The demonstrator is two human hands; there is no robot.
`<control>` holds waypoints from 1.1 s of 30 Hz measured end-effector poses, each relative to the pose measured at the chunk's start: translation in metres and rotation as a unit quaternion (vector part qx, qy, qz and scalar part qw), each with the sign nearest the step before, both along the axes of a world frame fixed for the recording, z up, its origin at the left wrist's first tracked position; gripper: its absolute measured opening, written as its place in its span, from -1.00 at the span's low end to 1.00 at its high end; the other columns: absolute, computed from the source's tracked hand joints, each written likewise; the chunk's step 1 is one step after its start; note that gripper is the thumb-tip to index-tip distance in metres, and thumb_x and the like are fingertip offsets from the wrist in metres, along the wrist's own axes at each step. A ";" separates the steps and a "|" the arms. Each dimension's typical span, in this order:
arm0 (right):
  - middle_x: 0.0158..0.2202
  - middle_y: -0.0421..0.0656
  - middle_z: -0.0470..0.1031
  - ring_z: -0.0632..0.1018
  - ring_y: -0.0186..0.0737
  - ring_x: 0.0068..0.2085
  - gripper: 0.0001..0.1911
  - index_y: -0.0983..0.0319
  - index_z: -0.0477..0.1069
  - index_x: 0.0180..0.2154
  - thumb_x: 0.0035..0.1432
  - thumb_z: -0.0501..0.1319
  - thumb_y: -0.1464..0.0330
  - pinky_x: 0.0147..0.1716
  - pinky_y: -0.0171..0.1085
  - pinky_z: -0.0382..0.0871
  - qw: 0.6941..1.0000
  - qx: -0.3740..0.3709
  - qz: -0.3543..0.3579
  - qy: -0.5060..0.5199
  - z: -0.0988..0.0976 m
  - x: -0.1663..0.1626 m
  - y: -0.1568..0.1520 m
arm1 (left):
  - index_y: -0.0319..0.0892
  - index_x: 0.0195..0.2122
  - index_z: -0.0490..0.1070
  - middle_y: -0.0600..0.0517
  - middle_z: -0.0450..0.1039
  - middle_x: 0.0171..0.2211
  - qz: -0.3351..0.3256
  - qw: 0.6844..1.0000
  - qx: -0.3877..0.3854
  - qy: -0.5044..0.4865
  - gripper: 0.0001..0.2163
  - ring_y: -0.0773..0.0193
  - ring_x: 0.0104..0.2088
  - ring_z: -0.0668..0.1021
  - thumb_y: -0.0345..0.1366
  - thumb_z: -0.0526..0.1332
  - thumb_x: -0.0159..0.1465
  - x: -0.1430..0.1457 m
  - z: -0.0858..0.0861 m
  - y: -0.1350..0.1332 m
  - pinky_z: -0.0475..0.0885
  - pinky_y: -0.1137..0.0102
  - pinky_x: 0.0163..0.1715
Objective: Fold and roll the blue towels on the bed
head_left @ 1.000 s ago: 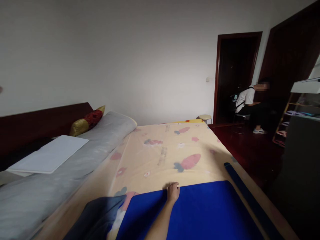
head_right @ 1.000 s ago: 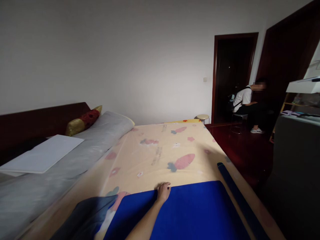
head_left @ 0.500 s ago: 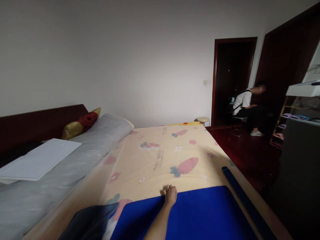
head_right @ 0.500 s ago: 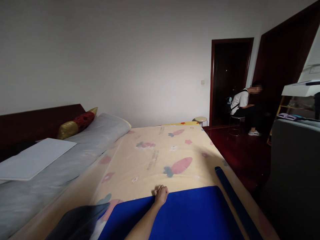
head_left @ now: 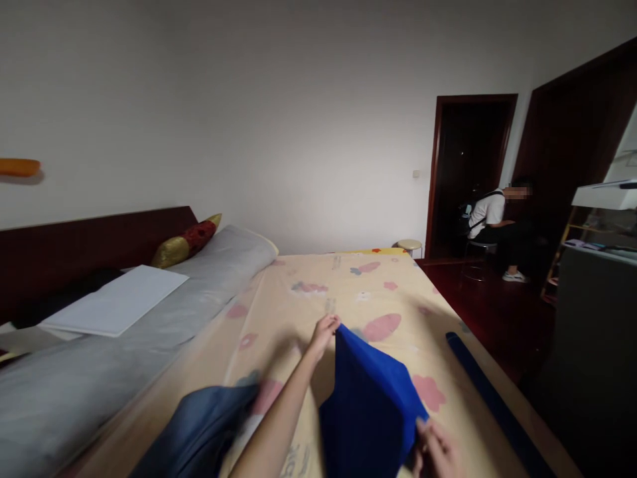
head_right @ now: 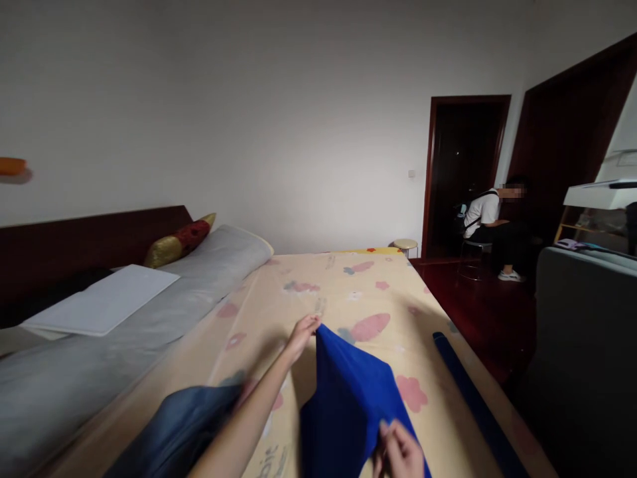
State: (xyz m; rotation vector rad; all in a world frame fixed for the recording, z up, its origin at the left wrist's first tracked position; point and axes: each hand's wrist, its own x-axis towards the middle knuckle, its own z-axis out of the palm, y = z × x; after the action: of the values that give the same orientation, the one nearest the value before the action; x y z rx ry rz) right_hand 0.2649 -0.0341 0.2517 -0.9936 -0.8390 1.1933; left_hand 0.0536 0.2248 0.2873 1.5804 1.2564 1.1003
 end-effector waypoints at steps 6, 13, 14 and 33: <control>-0.72 -0.30 0.23 0.24 -0.43 -0.64 -0.57 0.23 0.34 -0.58 0.03 0.28 0.02 -0.61 -0.35 0.06 0.994 0.050 -0.054 -0.086 0.084 0.064 0.035 | -0.18 -0.29 0.39 0.10 0.46 -0.45 0.003 0.980 0.039 -0.195 -0.63 0.39 -0.41 0.49 -0.10 0.38 -0.05 -0.069 0.091 -0.054 0.36 0.44 -0.31; -0.73 -0.33 0.22 0.22 -0.41 -0.65 -0.65 0.23 0.44 -0.39 -0.01 0.33 0.07 -0.65 -0.33 0.08 0.988 0.097 -0.065 -0.098 0.133 0.082 0.052 | -0.25 -0.24 0.51 0.02 0.57 -0.47 -0.001 0.969 0.029 -0.247 -0.62 0.35 -0.44 0.51 -0.22 0.44 -0.09 -0.105 0.122 -0.118 0.35 0.43 -0.36; -0.72 -0.32 0.23 0.23 -0.41 -0.66 -0.64 0.23 0.43 -0.40 -0.01 0.33 0.07 -0.65 -0.33 0.09 0.989 0.098 -0.061 -0.097 0.136 0.083 0.054 | -0.25 -0.23 0.52 0.01 0.58 -0.46 -0.002 0.969 0.019 -0.245 -0.61 0.35 -0.44 0.51 -0.23 0.44 -0.10 -0.107 0.121 -0.122 0.34 0.43 -0.37; -0.44 -0.15 0.56 0.51 -0.31 -0.45 -0.54 0.26 0.46 -0.42 -0.11 0.34 -0.03 -0.43 -0.32 0.34 0.991 0.101 -0.015 -0.084 0.123 0.075 0.141 | -0.21 -0.31 0.55 -0.02 0.58 -0.28 0.073 0.965 0.034 -0.249 -0.61 0.39 -0.33 0.49 -0.16 0.44 -0.17 -0.094 0.083 -0.068 0.32 0.47 -0.31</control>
State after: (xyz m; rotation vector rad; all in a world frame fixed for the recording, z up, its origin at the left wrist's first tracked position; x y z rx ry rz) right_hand 0.3398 0.1067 0.3743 -0.9460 -1.0522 0.9870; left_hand -0.0408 0.1563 0.3701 1.1630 1.0079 1.5339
